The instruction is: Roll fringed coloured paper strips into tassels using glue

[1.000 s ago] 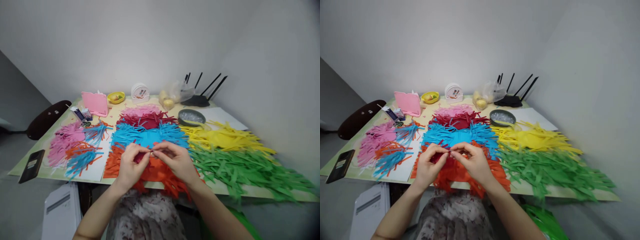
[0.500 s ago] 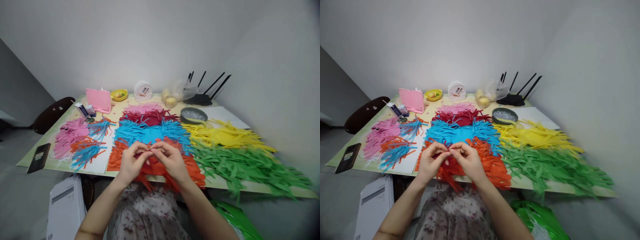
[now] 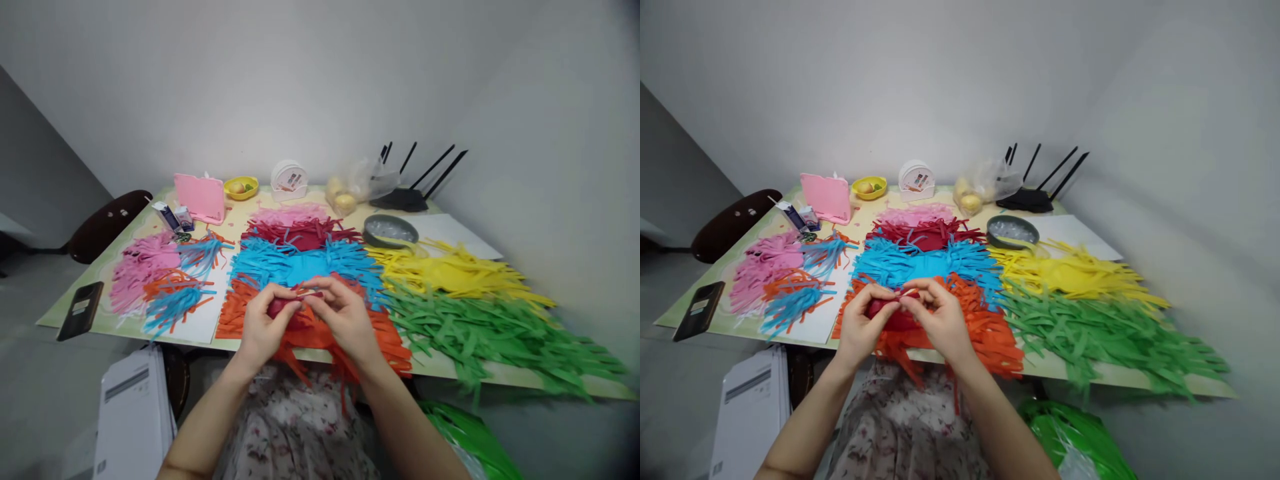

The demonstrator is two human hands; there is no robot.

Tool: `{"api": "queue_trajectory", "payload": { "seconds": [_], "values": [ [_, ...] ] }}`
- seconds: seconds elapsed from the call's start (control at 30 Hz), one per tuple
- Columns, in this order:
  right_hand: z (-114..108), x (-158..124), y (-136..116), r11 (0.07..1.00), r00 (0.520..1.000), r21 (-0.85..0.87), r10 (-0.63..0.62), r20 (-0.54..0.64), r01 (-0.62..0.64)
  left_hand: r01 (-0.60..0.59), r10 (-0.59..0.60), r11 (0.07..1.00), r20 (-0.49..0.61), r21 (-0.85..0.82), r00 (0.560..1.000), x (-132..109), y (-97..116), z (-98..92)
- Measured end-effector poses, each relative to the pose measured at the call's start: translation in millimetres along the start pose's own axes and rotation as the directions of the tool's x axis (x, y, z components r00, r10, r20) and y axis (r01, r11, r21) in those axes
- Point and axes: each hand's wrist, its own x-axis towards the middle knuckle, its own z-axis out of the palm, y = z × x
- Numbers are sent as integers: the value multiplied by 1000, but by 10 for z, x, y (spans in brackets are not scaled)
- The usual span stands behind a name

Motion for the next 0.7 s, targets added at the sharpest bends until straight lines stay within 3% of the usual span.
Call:
{"api": "queue_trajectory", "payload": {
  "seconds": [0.1,0.3,0.53,0.63,0.7],
  "values": [
    [-48,9,-14,999,999,-45,-14,-38,12,3,-5,999,47,53,999,-25,-31,-12],
    [7,6,-62,999,998,-32,0,-57,-2,-306,297,871,85,383,951,-11,-106,-66],
    [181,6,44,999,988,32,32,-151,-28,-356,354,807,97,470,930,-52,-243,-85],
    [246,-10,127,998,995,52,51,-90,-46,-321,314,816,99,481,944,-10,-408,-338],
    [237,-32,195,996,997,65,57,-46,-54,-211,241,802,21,558,970,143,-541,-751]
  ]
}}
